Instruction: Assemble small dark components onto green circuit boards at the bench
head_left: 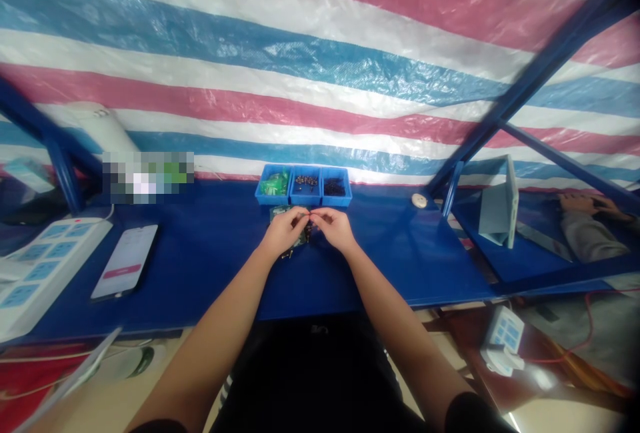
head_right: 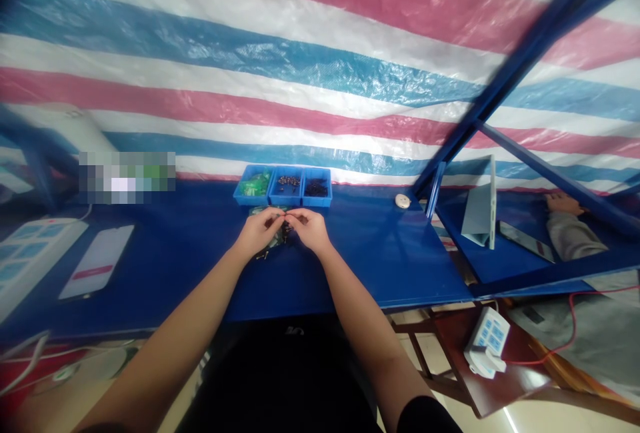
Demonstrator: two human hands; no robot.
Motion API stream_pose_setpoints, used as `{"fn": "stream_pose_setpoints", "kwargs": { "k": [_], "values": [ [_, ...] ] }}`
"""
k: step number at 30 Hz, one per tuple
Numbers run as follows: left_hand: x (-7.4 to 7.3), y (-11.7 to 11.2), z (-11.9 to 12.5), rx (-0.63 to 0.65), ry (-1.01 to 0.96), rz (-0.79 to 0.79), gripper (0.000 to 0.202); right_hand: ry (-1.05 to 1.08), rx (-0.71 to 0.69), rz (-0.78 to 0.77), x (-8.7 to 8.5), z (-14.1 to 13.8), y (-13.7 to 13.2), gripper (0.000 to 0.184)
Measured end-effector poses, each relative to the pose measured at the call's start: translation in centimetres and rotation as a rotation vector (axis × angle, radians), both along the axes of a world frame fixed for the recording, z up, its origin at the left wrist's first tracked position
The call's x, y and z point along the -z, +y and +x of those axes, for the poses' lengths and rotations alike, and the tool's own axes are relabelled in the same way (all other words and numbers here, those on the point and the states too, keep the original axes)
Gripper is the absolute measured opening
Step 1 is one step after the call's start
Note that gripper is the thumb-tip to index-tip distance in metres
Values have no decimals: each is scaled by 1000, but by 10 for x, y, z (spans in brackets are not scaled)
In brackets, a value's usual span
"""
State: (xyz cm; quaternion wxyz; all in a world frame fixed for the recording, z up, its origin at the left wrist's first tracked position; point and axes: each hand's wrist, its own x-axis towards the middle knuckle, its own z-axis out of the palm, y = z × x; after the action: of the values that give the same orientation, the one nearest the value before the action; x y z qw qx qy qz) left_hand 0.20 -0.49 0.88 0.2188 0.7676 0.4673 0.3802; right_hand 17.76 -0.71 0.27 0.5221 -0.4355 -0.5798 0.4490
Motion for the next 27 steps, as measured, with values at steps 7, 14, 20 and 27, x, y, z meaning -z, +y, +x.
{"fn": "stream_pose_setpoints", "kwargs": {
  "k": [7, 14, 20, 27],
  "values": [
    [-1, 1, 0, 46, 31, -24, 28, -15, -30, 60, 1, -3, -3, 32],
    [-3, -1, 1, 1, 53, -19, 30, -38, 40, 51, 1, -4, -3, 30],
    [-1, -1, 1, -1, 16, 20, 28, 2, 75, 2, 0, -3, -1, 33],
    [0, 1, 1, 33, -11, 27, 27, 21, 31, 27, -5, -3, -4, 36]
  ]
}}
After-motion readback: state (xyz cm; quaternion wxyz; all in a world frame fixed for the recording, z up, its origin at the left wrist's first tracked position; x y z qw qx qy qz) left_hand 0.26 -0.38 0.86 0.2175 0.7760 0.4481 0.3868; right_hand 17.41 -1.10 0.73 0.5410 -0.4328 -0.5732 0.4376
